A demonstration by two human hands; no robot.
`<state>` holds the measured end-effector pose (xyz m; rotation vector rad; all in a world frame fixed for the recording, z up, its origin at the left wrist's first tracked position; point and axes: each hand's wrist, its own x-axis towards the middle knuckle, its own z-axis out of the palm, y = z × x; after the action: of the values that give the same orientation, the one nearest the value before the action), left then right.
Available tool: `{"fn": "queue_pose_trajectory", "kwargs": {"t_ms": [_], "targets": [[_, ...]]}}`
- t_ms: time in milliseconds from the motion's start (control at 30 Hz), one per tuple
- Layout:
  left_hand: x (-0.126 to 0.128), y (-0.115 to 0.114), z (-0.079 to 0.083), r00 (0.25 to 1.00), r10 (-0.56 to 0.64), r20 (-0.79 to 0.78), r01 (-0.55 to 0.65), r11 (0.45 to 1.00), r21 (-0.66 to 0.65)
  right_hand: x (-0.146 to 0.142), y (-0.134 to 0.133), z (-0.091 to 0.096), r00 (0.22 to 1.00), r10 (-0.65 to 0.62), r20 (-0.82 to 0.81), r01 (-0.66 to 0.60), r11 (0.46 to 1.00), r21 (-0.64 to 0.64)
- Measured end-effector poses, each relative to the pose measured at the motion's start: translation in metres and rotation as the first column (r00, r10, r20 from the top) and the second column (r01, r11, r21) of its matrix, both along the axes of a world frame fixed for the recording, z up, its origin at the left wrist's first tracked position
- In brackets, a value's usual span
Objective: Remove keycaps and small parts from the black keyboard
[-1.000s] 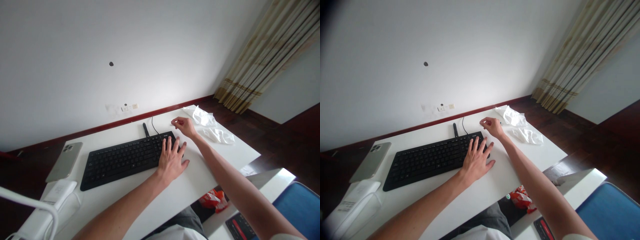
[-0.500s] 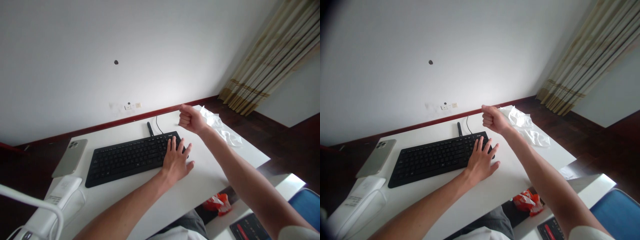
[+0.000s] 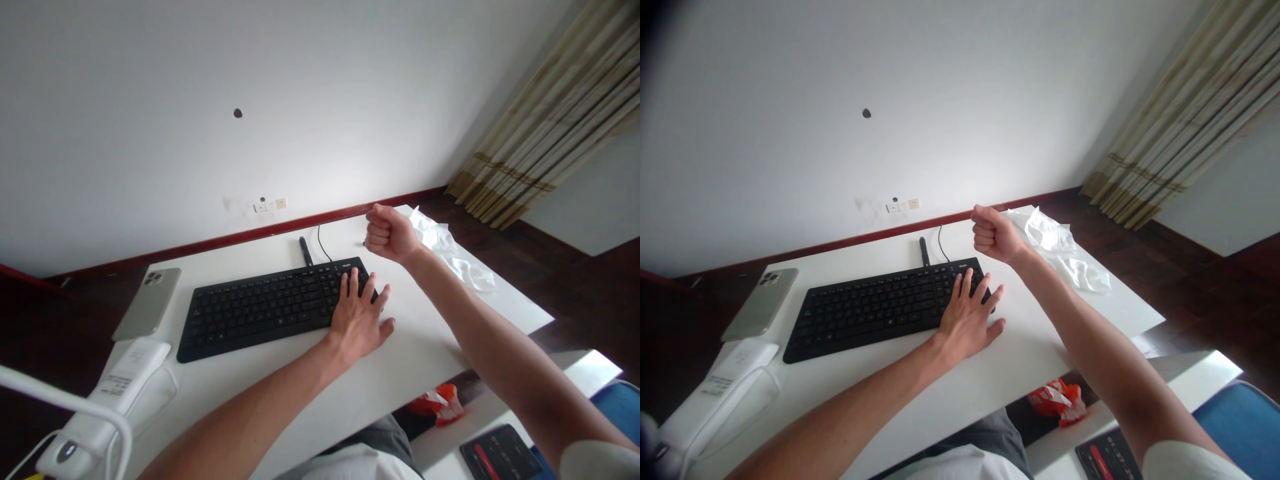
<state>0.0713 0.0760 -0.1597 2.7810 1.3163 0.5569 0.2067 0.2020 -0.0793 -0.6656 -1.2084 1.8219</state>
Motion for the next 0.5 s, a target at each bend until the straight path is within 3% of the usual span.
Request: {"fn": "queue_pose_trajectory", "kwargs": {"t_ms": [67,200,333,433,500], "targets": [[0.000,0.000,0.000,1.000,0.002,-0.010,-0.002,1.000,0.003,-0.005,-0.001,-0.005,0.999,0.034,-0.007,-0.034,0.999,-0.020],[0.001,0.001,0.000,0.999,0.013,-0.034,-0.012,1.000,0.019,-0.021,-0.002,-0.024,0.987,0.099,0.129,-0.094,0.995,-0.044],[0.002,-0.002,0.001,0.998,0.031,-0.053,-0.028,0.998,0.051,-0.008,0.008,-0.024,0.992,-0.114,0.060,0.108,0.989,0.105],[0.004,-0.006,0.003,0.996,-0.022,-0.081,0.029,0.996,0.084,0.013,0.020,-0.029,0.899,-0.398,0.185,0.323,0.885,0.334],[0.005,-0.009,0.004,0.994,-0.050,-0.095,0.059,0.993,0.097,0.027,0.028,-0.037,0.726,-0.581,0.368,0.314,0.757,0.574]]}}
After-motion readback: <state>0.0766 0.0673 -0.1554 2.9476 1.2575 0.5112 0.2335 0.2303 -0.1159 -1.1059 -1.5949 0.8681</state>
